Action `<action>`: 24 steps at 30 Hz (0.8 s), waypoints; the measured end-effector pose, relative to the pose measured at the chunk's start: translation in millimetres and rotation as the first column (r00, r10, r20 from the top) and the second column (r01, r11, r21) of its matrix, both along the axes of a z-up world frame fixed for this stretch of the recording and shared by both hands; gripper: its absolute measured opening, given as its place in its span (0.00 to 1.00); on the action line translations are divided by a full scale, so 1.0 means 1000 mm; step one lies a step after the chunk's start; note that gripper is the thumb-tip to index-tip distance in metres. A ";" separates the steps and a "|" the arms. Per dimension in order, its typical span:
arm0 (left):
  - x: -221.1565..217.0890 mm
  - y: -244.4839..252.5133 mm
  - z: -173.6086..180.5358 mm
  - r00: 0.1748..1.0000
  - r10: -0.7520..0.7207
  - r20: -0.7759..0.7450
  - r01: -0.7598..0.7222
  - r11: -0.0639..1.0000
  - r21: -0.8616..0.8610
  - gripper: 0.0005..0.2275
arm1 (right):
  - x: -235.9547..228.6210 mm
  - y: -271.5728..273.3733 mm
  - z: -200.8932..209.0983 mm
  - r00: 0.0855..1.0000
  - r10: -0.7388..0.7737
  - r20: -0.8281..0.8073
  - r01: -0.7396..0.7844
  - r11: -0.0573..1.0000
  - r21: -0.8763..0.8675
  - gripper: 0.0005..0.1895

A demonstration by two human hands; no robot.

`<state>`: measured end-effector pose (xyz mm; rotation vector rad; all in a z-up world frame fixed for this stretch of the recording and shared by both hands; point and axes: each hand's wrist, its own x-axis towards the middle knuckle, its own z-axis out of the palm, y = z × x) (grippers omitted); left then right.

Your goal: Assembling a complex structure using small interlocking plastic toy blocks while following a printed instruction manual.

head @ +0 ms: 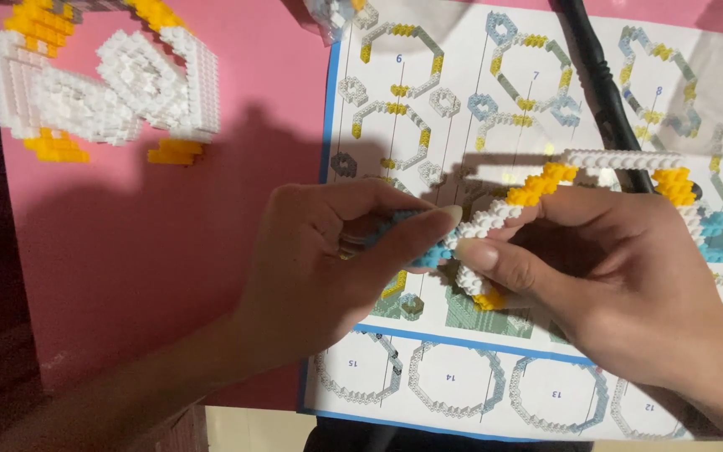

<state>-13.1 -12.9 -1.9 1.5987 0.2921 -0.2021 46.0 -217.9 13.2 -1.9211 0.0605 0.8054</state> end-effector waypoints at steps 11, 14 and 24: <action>-0.001 0.000 0.002 0.999 -0.009 0.048 0.011 0.999 -0.040 0.11 | 0.000 0.000 0.001 1.000 0.014 -0.006 -0.013 0.999 0.037 0.12; 0.004 0.004 0.001 0.998 -0.069 0.011 0.069 0.998 0.004 0.11 | -0.001 0.000 0.003 0.999 -0.033 -0.037 0.034 0.998 0.051 0.12; 0.011 0.012 -0.006 0.990 -0.137 0.040 0.143 0.927 -0.347 0.11 | 0.013 -0.015 -0.004 0.990 0.011 -0.139 0.028 0.960 0.279 0.10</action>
